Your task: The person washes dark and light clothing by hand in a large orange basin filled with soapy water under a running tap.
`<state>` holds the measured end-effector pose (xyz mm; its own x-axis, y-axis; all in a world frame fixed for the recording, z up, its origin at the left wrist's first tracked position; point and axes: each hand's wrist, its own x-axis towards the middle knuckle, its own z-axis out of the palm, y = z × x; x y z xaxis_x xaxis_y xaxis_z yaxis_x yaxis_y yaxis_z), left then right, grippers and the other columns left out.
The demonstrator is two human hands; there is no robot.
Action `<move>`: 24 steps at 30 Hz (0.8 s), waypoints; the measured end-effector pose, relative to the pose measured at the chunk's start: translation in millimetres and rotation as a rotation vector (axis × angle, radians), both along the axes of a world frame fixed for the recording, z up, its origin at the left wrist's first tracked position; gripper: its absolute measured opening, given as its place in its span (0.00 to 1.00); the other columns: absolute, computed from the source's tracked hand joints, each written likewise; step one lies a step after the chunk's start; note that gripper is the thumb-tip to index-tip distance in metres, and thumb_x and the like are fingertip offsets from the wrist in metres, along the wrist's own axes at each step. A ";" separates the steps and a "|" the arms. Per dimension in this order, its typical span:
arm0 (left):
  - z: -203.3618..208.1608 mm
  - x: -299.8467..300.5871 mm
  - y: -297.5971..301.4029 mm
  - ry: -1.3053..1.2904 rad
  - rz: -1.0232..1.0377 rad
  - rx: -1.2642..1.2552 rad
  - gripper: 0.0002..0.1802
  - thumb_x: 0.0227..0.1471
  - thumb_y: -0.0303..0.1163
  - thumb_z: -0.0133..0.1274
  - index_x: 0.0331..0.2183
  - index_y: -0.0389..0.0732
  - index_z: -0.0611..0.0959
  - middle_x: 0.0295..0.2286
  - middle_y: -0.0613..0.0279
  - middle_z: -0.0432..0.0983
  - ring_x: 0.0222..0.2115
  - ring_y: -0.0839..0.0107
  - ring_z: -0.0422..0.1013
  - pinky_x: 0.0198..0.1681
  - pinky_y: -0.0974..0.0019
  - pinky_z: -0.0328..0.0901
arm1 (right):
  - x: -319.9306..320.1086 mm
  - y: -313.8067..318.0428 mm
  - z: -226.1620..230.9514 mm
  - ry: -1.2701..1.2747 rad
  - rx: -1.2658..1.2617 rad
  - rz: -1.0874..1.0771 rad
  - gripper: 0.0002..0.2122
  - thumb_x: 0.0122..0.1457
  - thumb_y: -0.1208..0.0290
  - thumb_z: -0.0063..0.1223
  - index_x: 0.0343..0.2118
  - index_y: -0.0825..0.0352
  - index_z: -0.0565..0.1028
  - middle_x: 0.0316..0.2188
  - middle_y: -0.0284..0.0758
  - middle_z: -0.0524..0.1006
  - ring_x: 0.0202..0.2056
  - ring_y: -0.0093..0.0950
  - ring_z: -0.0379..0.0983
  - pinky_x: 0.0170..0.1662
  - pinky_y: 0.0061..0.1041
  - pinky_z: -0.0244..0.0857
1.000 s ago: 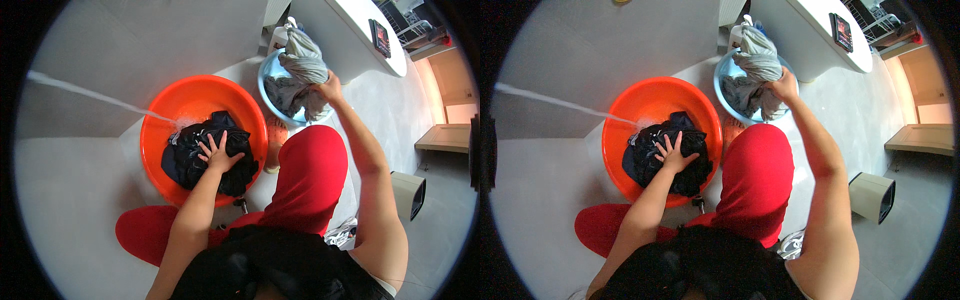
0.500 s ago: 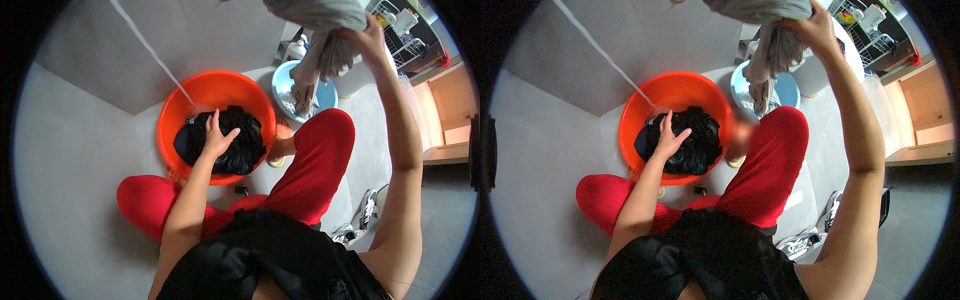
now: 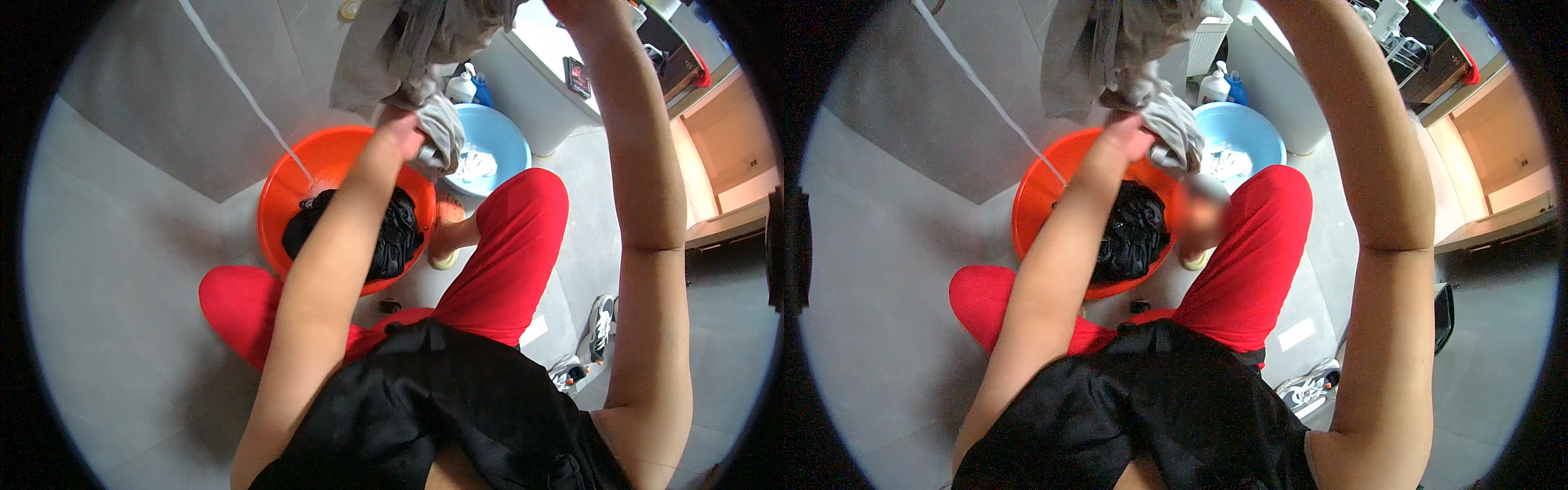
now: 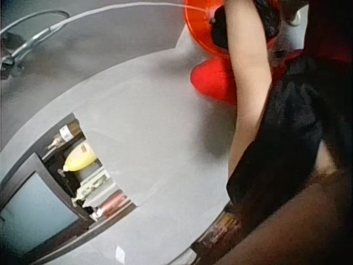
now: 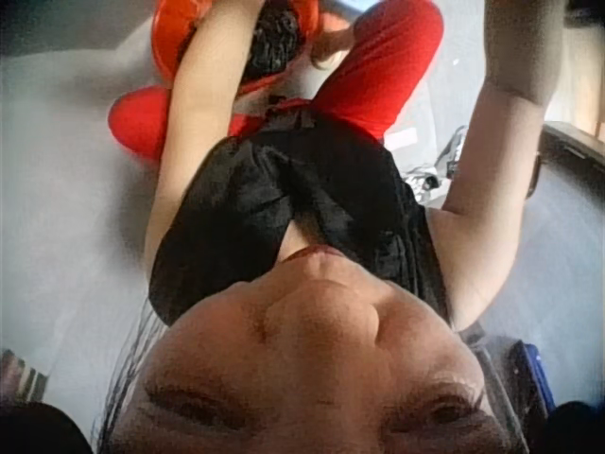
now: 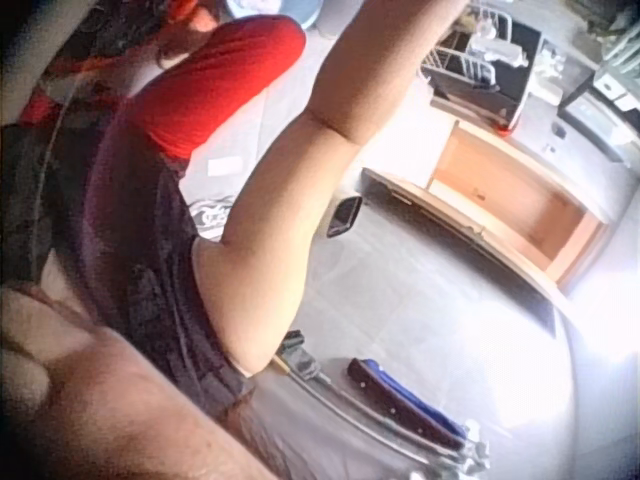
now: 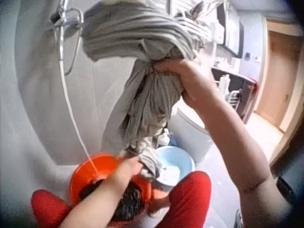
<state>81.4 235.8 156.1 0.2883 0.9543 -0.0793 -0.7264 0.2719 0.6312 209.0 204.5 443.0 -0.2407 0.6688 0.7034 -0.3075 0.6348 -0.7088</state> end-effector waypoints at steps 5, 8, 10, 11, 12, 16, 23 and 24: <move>56.1 -157.3 -68.5 -0.042 0.066 0.325 0.23 0.57 0.45 0.40 0.50 0.43 0.68 0.47 0.61 0.69 0.47 0.65 0.66 0.51 0.59 0.62 | -31.1 -24.8 -76.4 -0.113 0.022 -0.168 0.22 0.40 0.88 0.54 0.43 0.72 0.70 0.37 0.39 0.75 0.36 0.30 0.73 0.40 0.28 0.70; 63.7 -207.2 -97.6 0.337 0.093 0.546 0.25 0.59 0.48 0.35 0.51 0.43 0.67 0.45 0.61 0.69 0.45 0.66 0.67 0.50 0.60 0.63 | -31.4 -23.5 -126.1 -0.647 0.097 -0.258 0.23 0.42 0.69 0.66 0.43 0.67 0.73 0.37 0.38 0.77 0.38 0.26 0.75 0.42 0.25 0.69; 36.2 -208.6 -130.6 1.502 0.361 0.638 0.22 0.59 0.46 0.38 0.49 0.43 0.69 0.42 0.62 0.71 0.44 0.68 0.67 0.52 0.60 0.62 | -51.2 -15.2 -183.9 -0.636 0.043 -0.211 0.24 0.39 0.69 0.66 0.42 0.67 0.73 0.36 0.39 0.77 0.38 0.29 0.75 0.43 0.27 0.68; 10.1 -207.2 -136.1 0.857 0.400 0.266 0.26 0.58 0.49 0.39 0.51 0.43 0.67 0.44 0.61 0.70 0.45 0.66 0.68 0.52 0.59 0.62 | -61.9 -14.4 -215.2 -0.669 0.031 -0.211 0.25 0.38 0.68 0.66 0.42 0.67 0.72 0.37 0.40 0.76 0.39 0.31 0.74 0.44 0.29 0.67; -20.7 -204.7 -140.8 0.204 0.399 -0.098 0.30 0.57 0.52 0.39 0.54 0.42 0.65 0.46 0.60 0.70 0.46 0.63 0.68 0.52 0.58 0.62 | -74.7 -13.7 -251.4 -0.702 0.009 -0.208 0.25 0.37 0.68 0.66 0.42 0.68 0.72 0.37 0.40 0.76 0.40 0.33 0.74 0.46 0.30 0.67; -110.7 -177.8 -188.4 1.168 0.258 -0.621 0.46 0.42 0.45 0.57 0.58 0.40 0.55 0.54 0.46 0.55 0.53 0.55 0.60 0.55 0.57 0.58 | -118.1 -60.8 -397.7 -1.381 -0.071 0.009 0.33 0.39 0.68 0.59 0.53 0.67 0.62 0.47 0.47 0.69 0.47 0.47 0.67 0.50 0.37 0.63; -138.2 -167.8 -167.4 1.924 0.235 -0.184 0.50 0.41 0.37 0.57 0.61 0.58 0.48 0.61 0.44 0.34 0.61 0.42 0.37 0.59 0.43 0.43 | -143.9 -129.8 -422.3 -1.987 0.169 0.509 0.44 0.45 0.63 0.62 0.63 0.47 0.47 0.59 0.39 0.57 0.59 0.39 0.53 0.54 0.64 0.45; -125.4 -159.2 -157.5 1.891 0.231 -0.137 0.48 0.42 0.41 0.57 0.61 0.60 0.50 0.61 0.47 0.33 0.61 0.42 0.35 0.58 0.38 0.41 | -138.4 -117.2 -412.1 -1.919 0.169 0.562 0.40 0.45 0.61 0.61 0.62 0.50 0.53 0.54 0.42 0.64 0.55 0.39 0.61 0.55 0.54 0.52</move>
<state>-77.8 78.3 30.7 -0.3665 0.9165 -0.1601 0.7619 0.3944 0.5137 70.6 87.3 30.9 -0.7335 0.2319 -0.6389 0.4831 0.8390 -0.2502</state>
